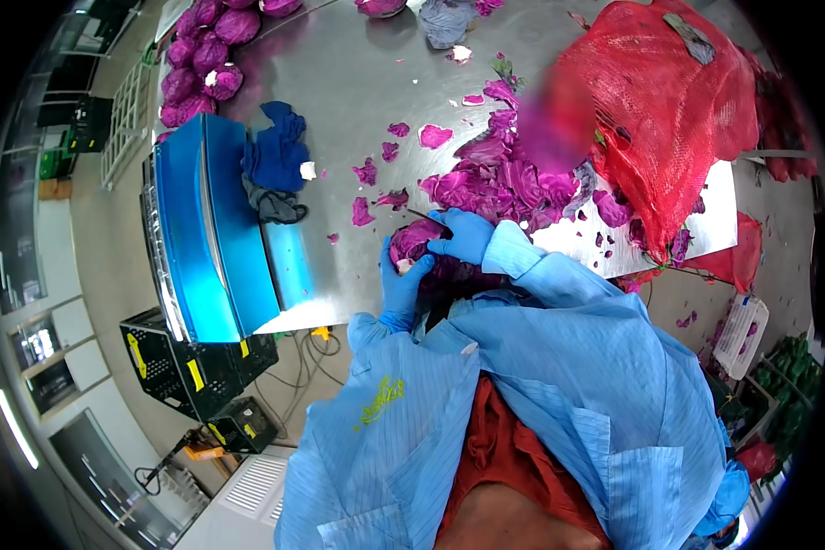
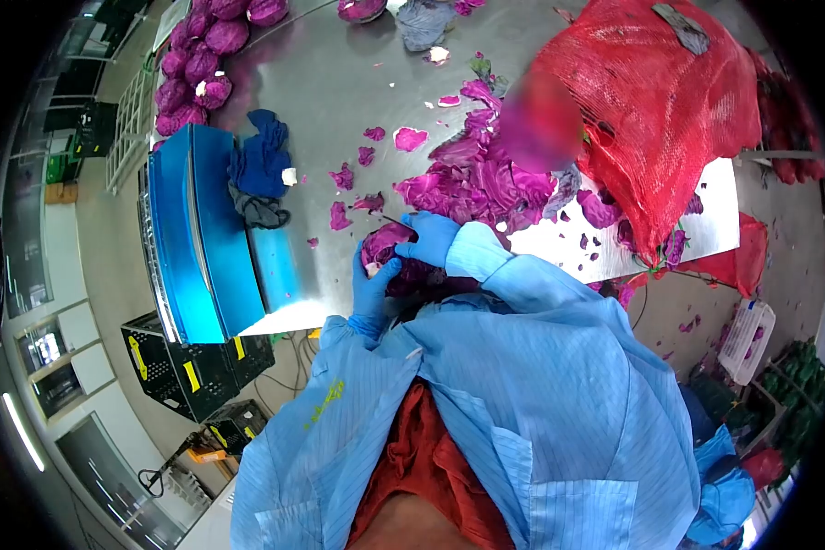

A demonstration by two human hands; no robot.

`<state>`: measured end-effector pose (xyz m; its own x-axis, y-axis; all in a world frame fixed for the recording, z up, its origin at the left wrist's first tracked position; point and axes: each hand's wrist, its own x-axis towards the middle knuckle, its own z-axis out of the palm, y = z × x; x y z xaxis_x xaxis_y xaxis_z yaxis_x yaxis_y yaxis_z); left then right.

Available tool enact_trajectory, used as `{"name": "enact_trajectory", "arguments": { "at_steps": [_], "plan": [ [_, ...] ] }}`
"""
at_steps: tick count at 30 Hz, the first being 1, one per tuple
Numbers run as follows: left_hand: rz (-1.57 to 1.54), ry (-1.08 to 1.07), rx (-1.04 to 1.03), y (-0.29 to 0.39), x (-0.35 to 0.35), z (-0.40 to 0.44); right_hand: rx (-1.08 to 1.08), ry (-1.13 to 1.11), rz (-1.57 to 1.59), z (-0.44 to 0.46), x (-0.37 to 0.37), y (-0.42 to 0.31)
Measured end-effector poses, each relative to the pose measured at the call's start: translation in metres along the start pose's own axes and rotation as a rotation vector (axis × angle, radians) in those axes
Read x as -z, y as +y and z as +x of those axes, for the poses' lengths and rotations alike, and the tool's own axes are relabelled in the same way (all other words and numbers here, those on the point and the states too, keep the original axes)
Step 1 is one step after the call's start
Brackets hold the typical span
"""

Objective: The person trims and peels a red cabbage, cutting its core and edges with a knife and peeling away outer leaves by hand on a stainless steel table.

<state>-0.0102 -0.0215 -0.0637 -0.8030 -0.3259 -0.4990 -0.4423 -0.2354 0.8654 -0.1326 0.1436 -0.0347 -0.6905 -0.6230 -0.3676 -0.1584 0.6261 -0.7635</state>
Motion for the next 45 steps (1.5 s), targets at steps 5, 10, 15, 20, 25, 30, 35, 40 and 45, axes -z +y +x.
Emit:
{"name": "enact_trajectory", "arguments": {
  "at_steps": [5, 10, 15, 20, 25, 30, 35, 40, 45],
  "plan": [
    [-0.056, -0.019, -0.031, 0.005, -0.006, -0.007, 0.033, -0.055, 0.023, 0.000, 0.008, -0.001],
    [0.030, -0.006, -0.103, -0.007, -0.001, -0.003, 0.076, 0.014, -0.057, -0.002, -0.001, 0.001],
    [0.085, 0.004, -0.138, -0.006, -0.003, -0.005, 0.075, 0.020, -0.109, -0.005, -0.008, 0.001],
    [0.091, 0.017, -0.151, -0.008, -0.003, -0.005, -0.007, 0.029, -0.131, -0.006, -0.015, 0.001],
    [0.043, -0.013, -0.131, 0.002, -0.009, -0.009, -0.013, 0.081, -0.061, -0.012, -0.010, 0.000],
    [-0.042, 0.024, -0.108, -0.002, -0.005, -0.008, -0.198, 0.146, 0.205, -0.019, -0.008, -0.007],
    [-0.334, 0.046, 0.010, -0.001, 0.007, -0.003, -0.104, 0.452, 0.566, -0.037, -0.013, -0.016],
    [-0.791, -0.180, 0.209, 0.023, -0.001, -0.008, -0.207, 0.460, 0.840, -0.064, 0.004, -0.035],
    [-0.798, -0.279, 0.199, 0.046, -0.016, -0.019, -0.012, 0.559, 0.984, -0.078, 0.003, -0.018]
  ]
}}
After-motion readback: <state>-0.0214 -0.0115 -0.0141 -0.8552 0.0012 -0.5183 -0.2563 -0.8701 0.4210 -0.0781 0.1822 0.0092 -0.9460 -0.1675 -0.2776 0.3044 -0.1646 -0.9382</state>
